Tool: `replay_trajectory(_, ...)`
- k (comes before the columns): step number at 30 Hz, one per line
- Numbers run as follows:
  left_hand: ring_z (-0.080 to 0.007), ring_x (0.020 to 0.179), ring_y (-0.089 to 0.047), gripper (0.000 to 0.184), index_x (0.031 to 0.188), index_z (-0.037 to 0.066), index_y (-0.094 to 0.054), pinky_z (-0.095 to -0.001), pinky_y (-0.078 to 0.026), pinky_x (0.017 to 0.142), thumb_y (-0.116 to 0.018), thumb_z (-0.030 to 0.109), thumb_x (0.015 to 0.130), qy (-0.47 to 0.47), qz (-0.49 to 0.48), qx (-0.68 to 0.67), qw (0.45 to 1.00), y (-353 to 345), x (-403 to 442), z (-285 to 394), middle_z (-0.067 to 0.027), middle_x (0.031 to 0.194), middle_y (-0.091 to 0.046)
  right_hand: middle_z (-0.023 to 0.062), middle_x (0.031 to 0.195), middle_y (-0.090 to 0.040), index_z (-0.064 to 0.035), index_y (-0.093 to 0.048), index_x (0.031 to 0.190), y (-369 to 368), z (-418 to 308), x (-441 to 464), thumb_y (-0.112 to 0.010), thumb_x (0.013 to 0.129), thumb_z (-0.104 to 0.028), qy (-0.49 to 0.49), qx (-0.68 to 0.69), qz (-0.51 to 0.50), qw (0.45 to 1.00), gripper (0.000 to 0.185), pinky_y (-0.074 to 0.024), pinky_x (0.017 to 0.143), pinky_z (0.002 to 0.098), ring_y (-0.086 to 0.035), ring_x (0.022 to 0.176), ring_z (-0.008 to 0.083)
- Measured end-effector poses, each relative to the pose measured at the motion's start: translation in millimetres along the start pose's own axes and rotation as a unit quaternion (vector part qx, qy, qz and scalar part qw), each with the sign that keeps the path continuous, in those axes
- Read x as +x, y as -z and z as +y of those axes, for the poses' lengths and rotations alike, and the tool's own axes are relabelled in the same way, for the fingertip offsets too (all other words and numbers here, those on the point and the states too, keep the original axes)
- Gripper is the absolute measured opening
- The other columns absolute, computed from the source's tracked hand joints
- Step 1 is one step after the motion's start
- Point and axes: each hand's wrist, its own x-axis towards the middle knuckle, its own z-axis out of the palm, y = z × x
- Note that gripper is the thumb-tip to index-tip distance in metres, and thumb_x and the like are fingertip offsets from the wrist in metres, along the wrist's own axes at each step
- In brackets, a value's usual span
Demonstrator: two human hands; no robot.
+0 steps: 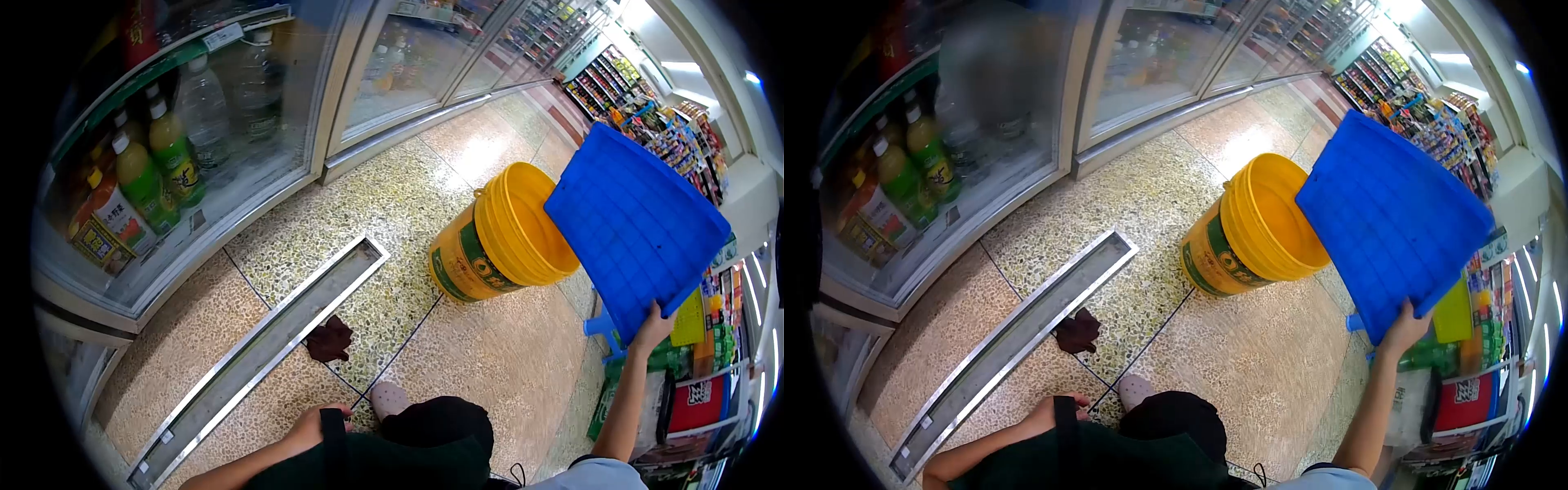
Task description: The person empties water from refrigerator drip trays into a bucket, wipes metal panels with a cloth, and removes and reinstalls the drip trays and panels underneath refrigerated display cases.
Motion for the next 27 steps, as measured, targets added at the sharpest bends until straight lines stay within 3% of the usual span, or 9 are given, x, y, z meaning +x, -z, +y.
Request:
replay_trajectory(2,-0.0131,0.079,-0.058,0.027,0.100,0.003,-0.057,-0.0271,-0.046,0.071,-0.063,0.015,0.077,-0.015,0.012,-0.021,1.000,-1.5,-1.2,-5.1,-0.0061,0.083,-0.061,0.0158,0.101,-0.056,0.0061,-0.048,0.112,2.7,5.1,-3.1,-0.053,0.076,-0.003,0.040,-0.080,-0.028,0.996,0.038,-0.0404,0.083,0.0342,-0.053,0.091,0.0255)
replay_trajectory(5,-0.0121,0.078,-0.057,0.024,0.098,0.003,-0.057,-0.0265,-0.046,0.070,-0.063,0.014,0.078,-0.017,0.021,0.000,1.000,1.4,-4.8,11.3,-0.0053,0.081,-0.060,0.0216,0.111,-0.053,0.0033,-0.047,0.116,-3.6,2.3,-15.9,-0.053,0.074,-0.005,0.255,-0.223,0.011,0.941,0.043,-0.0422,0.082,0.0346,-0.055,0.097,0.0325)
replay_trajectory(6,-0.0121,0.078,-0.057,0.024,0.098,0.003,-0.057,-0.0265,-0.046,0.070,-0.063,0.014,0.078,-0.015,0.022,-0.001,1.000,1.6,-5.4,12.1,-0.0053,0.081,-0.060,0.0216,0.111,-0.053,0.0033,-0.047,0.116,-3.8,1.1,-17.4,-0.053,0.074,-0.005,0.255,-0.222,0.009,0.941,0.043,-0.0422,0.082,0.0346,-0.055,0.097,0.0325)
replay_trajectory(8,-0.0188,0.087,-0.059,0.025,0.094,0.007,-0.058,-0.0296,-0.045,0.076,-0.067,0.014,0.072,0.021,0.026,-0.034,0.999,1.6,-6.0,12.7,-0.0088,0.089,-0.061,0.0197,0.110,-0.055,0.0018,-0.050,0.115,-2.4,-5.5,-21.4,-0.050,0.073,-0.005,0.348,-0.259,-0.029,0.901,0.043,-0.0437,0.081,0.0387,-0.055,0.097,0.0339)
replay_trajectory(15,-0.0192,0.085,-0.060,0.027,0.096,0.006,-0.058,-0.0297,-0.046,0.074,-0.067,0.013,0.071,-0.018,0.027,-0.012,0.999,2.3,-6.0,8.0,-0.0086,0.089,-0.061,0.0206,0.107,-0.056,0.0032,-0.053,0.111,-6.7,-22.7,-28.2,-0.051,0.068,-0.001,0.381,-0.234,-0.031,0.894,0.043,-0.0449,0.079,0.0382,-0.056,0.094,0.0354)
replay_trajectory(18,-0.0200,0.084,-0.060,0.028,0.095,0.006,-0.058,-0.0305,-0.046,0.074,-0.068,0.014,0.071,0.031,-0.001,-0.100,0.994,3.7,-5.7,8.1,-0.0092,0.088,-0.061,0.0206,0.106,-0.056,0.0038,-0.053,0.110,-7.5,-27.3,-29.6,-0.052,0.068,-0.001,0.382,-0.234,-0.033,0.893,0.043,-0.0451,0.079,0.0383,-0.056,0.093,0.0355)
replay_trajectory(21,-0.0124,0.080,-0.057,0.025,0.099,0.002,-0.056,-0.0253,-0.045,0.072,-0.062,0.014,0.078,-0.006,0.000,-0.031,1.000,3.3,-6.1,8.2,-0.0061,0.087,-0.060,0.0207,0.106,-0.056,0.0038,-0.053,0.110,-7.9,-28.2,-29.6,-0.053,0.068,-0.001,0.393,-0.232,-0.036,0.889,0.042,-0.0453,0.078,0.0383,-0.056,0.093,0.0354)
replay_trajectory(23,-0.0215,0.085,-0.060,0.029,0.096,0.006,-0.058,-0.0311,-0.045,0.075,-0.067,0.022,0.073,0.009,0.017,-0.029,0.999,1.4,-5.1,6.0,-0.0103,0.088,-0.062,0.0206,0.104,-0.057,0.0042,-0.053,0.109,-8.0,-28.6,-29.1,-0.055,0.068,-0.002,0.415,-0.236,-0.026,0.878,0.041,-0.0458,0.077,0.0376,-0.057,0.092,0.0355)
replay_trajectory(27,-0.0207,0.086,-0.059,0.030,0.095,0.005,-0.059,-0.0306,-0.045,0.075,-0.066,0.024,0.073,0.016,-0.003,-0.034,0.999,-1.8,-4.8,1.6,-0.0103,0.089,-0.062,0.0209,0.102,-0.058,0.0049,-0.053,0.108,-10.5,-32.9,-34.5,-0.056,0.067,-0.001,0.417,-0.214,-0.031,0.883,0.041,-0.0464,0.076,0.0368,-0.058,0.089,0.0362)
